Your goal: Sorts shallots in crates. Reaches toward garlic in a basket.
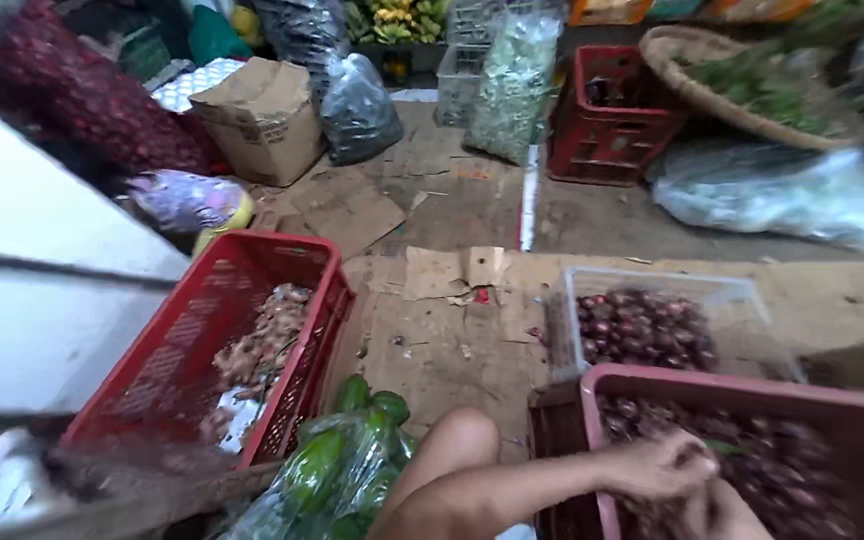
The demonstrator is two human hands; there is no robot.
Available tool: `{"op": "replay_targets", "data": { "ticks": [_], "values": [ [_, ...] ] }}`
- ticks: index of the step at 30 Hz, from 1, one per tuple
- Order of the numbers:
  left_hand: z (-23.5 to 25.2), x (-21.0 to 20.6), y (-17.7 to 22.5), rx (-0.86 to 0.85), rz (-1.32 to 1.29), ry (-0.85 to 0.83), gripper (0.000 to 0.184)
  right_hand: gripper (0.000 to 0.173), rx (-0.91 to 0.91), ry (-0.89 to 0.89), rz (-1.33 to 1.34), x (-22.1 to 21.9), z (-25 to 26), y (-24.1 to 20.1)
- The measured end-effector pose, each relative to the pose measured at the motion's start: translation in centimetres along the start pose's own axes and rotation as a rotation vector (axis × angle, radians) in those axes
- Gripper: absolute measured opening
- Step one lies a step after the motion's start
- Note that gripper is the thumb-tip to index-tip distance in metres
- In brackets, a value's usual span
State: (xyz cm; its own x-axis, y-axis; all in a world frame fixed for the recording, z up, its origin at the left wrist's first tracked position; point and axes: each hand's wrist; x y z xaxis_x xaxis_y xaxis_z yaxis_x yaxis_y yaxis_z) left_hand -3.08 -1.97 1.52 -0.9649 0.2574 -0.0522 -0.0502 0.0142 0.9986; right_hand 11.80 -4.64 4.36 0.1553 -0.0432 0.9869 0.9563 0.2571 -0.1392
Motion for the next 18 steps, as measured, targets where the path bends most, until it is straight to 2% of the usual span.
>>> {"op": "replay_targets", "data": {
  "ticks": [2, 5, 7, 9, 12, 14, 16, 17, 18],
  "values": [
    [-0.6, 0.0, 0.4, -0.009, -0.100, 0.080, 0.042, 0.034, 0.040, 0.156, 0.184, 0.1, -0.2, -0.7],
    [-0.7, 2.5, 3.0, 0.090, -0.192, 0.316, 0.046, 0.035, -0.208, 0.374, 0.432, 4.3, -0.1, -1.7],
    [0.1, 6.7, 7.4, 0.007, -0.230, 0.419, 0.046, 0.033, -0.238, 0.491, 0.567, 10.0, -0.2, -0.7],
    [-1.9, 12.2, 13.3, -0.079, -0.187, 0.452, 0.044, 0.035, -0.168, 0.581, 0.637, 15.8, -1.0, 0.2],
    [-5.8, 21.8, 18.7, -0.193, -0.002, 0.624, 0.031, 0.032, -0.128, 0.707, 0.776, 19.8, -0.6, 0.8],
    [-7.1, 28.6, 19.4, -0.270, 0.071, 0.822, 0.033, 0.031, -0.165, 0.680, 0.878, 18.3, 0.1, 0.2],
    [-10.5, 35.7, 17.3, -0.250, 0.369, 1.046, 0.043, 0.034, -0.207, 0.464, 0.849, 12.9, 1.2, -0.9],
    [-13.7, 38.8, 16.0, -0.126, 0.618, 1.116, 0.044, 0.038, -0.215, 0.323, 0.788, 8.3, 1.3, -1.4],
    [-17.7, 40.2, 15.3, 0.166, 0.853, 1.076, 0.043, 0.045, -0.260, 0.178, 0.712, 3.5, 0.8, -1.9]
  ]
}}
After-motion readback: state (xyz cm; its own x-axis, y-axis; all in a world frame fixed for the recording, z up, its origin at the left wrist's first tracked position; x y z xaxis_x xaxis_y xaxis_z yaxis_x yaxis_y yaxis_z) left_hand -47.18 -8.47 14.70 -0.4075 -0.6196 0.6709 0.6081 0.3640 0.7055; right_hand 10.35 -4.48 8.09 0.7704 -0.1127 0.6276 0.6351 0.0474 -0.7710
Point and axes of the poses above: each hand's wrist, its own z-axis towards the middle knuckle, its own x-axis out of the back of the hand, y = z × x, and after that the axes turned 8 degrees about -z, right-handed
